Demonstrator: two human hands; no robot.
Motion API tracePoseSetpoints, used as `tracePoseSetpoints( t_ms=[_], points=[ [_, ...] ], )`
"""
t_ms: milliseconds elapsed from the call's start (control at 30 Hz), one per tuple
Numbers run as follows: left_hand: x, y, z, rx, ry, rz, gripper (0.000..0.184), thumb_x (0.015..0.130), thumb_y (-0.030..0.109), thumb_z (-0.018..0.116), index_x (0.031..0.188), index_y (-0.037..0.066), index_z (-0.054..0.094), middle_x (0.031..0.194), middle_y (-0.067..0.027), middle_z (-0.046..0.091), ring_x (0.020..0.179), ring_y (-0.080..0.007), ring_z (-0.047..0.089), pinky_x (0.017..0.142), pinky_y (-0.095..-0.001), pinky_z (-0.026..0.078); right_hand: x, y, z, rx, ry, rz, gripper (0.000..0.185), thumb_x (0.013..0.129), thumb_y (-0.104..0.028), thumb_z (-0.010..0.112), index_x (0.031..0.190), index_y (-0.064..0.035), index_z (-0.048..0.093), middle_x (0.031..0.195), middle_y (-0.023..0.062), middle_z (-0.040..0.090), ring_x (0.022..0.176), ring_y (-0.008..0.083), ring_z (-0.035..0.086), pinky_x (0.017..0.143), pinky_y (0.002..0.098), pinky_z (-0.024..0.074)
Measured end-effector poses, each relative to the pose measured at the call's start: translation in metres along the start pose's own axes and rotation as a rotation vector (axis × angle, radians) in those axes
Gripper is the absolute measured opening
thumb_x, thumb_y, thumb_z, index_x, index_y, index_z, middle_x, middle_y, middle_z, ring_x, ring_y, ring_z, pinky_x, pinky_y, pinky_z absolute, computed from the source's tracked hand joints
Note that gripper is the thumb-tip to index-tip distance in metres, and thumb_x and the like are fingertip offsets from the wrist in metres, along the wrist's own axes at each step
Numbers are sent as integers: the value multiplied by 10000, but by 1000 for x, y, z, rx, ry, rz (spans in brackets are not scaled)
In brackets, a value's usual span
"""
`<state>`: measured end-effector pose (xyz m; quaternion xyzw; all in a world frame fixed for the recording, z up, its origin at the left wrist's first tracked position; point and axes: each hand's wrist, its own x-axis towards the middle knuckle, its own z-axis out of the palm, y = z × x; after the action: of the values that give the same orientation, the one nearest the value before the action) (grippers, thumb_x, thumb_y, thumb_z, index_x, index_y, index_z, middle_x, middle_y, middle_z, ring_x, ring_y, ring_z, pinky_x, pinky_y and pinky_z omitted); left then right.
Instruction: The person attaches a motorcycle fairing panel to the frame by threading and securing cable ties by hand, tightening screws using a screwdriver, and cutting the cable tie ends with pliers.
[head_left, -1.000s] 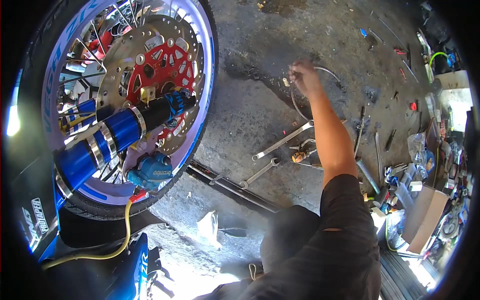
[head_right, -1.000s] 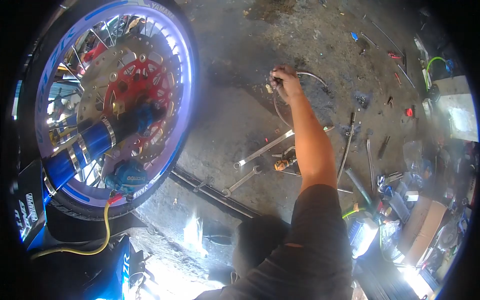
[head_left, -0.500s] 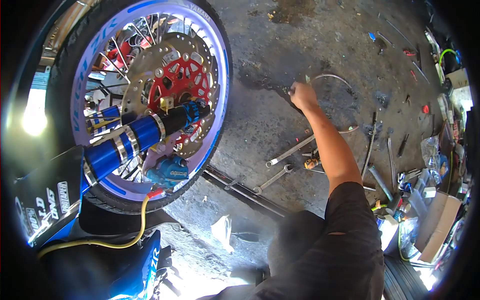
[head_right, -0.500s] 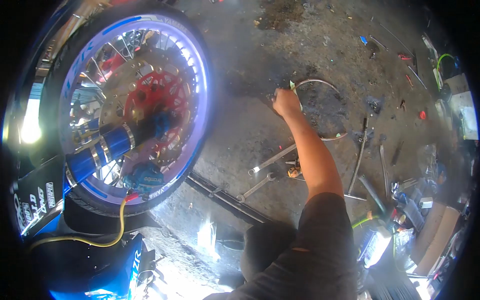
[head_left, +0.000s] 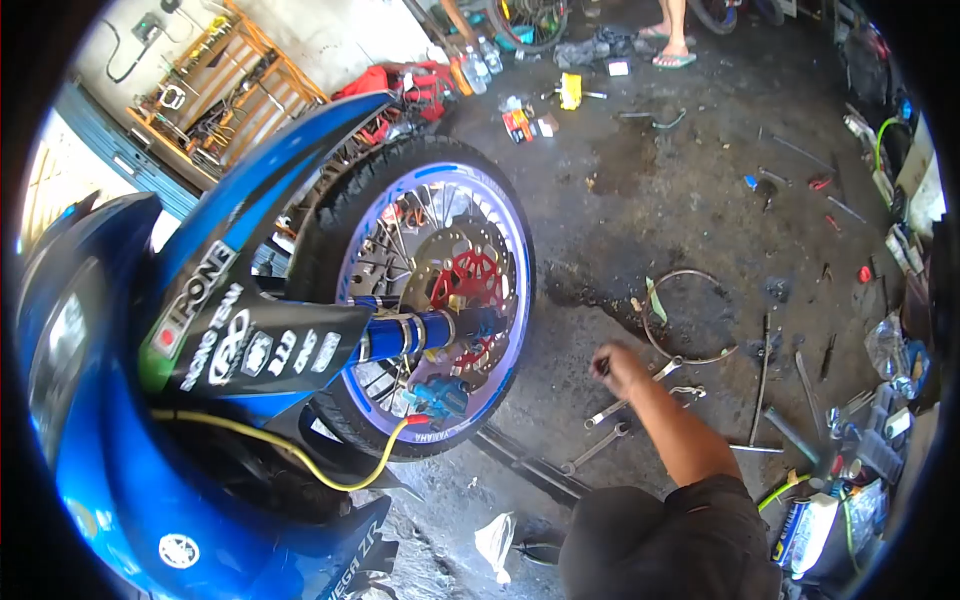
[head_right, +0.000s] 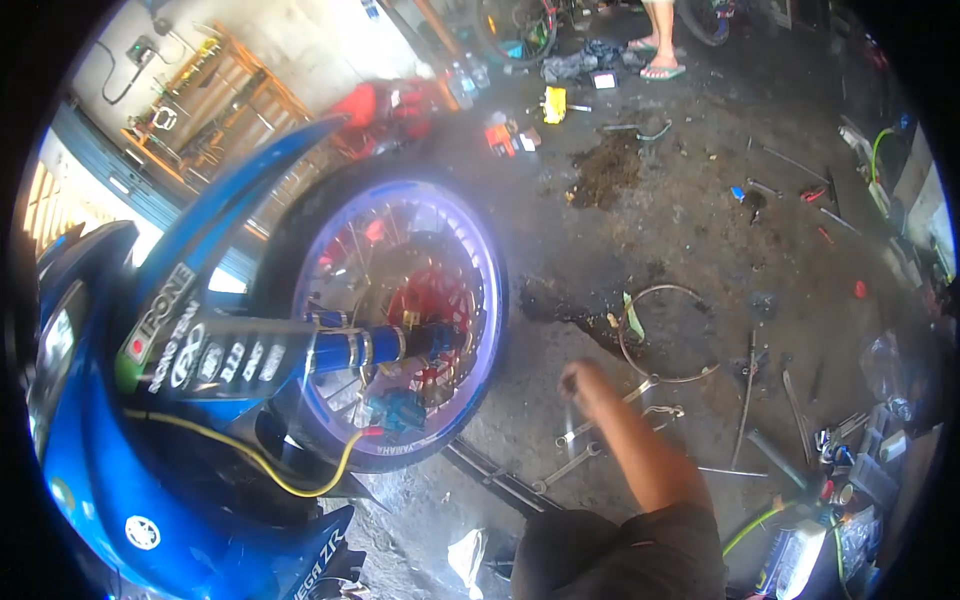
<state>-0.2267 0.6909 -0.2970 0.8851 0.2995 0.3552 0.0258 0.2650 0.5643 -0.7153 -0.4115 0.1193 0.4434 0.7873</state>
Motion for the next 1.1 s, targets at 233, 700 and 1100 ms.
tracePoseSetpoints(
  t_ms=[233, 700, 1100],
  points=[
    [-34, 74, 71, -578, 161, 300, 258, 988, 237, 628, 942, -14, 662, 879, -153, 683, 869, -346, 675, 873, -499, 527, -124, -3, 129, -882, -780, -98, 237, 835, 17, 512, 1047, -44, 598, 970, 66, 632, 841, 173, 624, 714, 341, 521],
    [-80, 49, 151, -2832, -90, -750, 408, 1041, 365, 340, 1207, 65, 562, 1266, -125, 579, 1224, -274, 542, 1087, -454, 404, -365, 24, 309, -1852, -1528, -886, 464, 800, -59, 635, 1243, 17, 522, 1136, 213, 559, 1082, 399, 588, 879, 476, 504],
    [-64, 9, 97, -2995, -50, -978, 406, 1057, 283, 338, 1102, 21, 643, 1075, -79, 670, 853, -161, 641, 641, -269, 508, -409, 71, 333, -1739, -1095, -1162, 373, 848, -78, 719, 1218, -80, 672, 1161, 121, 697, 1031, 322, 695, 869, 426, 588]
  ],
)
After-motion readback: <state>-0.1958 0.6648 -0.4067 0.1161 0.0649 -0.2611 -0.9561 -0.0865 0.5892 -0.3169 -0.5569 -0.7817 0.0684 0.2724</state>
